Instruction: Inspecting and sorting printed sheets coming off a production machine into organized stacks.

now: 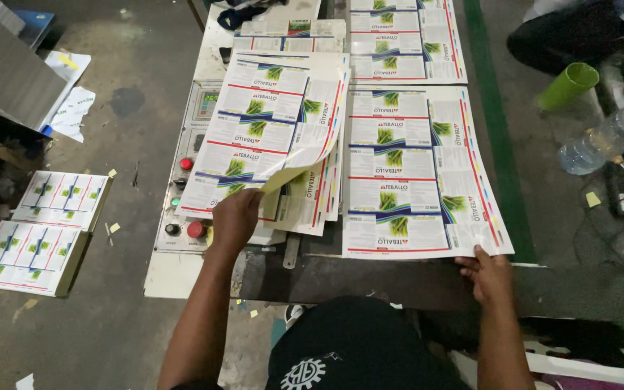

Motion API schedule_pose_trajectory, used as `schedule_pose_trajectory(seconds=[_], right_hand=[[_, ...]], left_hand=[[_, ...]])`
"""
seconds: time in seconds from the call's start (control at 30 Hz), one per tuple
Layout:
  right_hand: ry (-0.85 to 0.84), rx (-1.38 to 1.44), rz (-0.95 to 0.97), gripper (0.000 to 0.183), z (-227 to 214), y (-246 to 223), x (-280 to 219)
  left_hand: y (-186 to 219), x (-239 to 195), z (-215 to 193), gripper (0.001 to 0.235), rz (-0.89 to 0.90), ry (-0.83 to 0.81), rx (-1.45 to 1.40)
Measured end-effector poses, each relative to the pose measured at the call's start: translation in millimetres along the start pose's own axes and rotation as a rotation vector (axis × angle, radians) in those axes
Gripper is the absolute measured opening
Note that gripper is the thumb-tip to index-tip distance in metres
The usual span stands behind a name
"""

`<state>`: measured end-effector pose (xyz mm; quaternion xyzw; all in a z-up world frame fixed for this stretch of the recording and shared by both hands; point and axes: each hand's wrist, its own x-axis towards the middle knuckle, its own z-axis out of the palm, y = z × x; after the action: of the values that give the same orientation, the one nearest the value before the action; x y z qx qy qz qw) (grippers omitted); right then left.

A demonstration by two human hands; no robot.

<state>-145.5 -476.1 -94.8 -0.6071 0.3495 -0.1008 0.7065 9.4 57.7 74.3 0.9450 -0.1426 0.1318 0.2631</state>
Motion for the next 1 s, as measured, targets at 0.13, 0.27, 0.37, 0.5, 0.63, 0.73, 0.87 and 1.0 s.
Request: schedule_pose_trajectory(seconds=[0.13,0.27,0.37,0.5,0.63,0.73,0.87,1.0], right_hand=[[-0.006,0.045,0.075,0.034,11.9,-16.1,7.5],[0.042,0.025,0.107,0.05,11.1,-18.6,-6.6],[0.06,-0.045,0.063,0.054,23.3,-8.6,-28.1],[-0.223,-0.073,0.054,0.051,62.0,25.3,-35.3],[-0.628,-0.13,0.132,0.049,121.4,0.1,-81.9],[-0.746,-0.054,0.256,0.04,132.2,6.5,-92.6],[-0.58,0.128,0.319,0.025,113.8,42.0,-73.6],[-0.525,0.162,0.264,0.026,85.2,45.0,-56.6]], left_hand=[[10.2,3.8,-16.9,0.011,0.057,0.3,-0.028],[36.4,-5.0,-29.6,0.007,0.211,0.471,-0.07],[38.9,-23.2,16.5,0.01,0.33,0.249,-0.164],[79.5,-39.8,59.7,0.019,0.383,0.064,-0.303],[115.3,-53.9,106.8,0.022,0.458,-0.163,-0.313],[134.9,-61.7,118.5,0.025,0.501,-0.307,-0.305],[132.0,-66.2,126.1,0.026,0.647,-0.371,-0.339],[107.6,-55.4,112.3,0.026,0.62,-0.378,-0.316]])
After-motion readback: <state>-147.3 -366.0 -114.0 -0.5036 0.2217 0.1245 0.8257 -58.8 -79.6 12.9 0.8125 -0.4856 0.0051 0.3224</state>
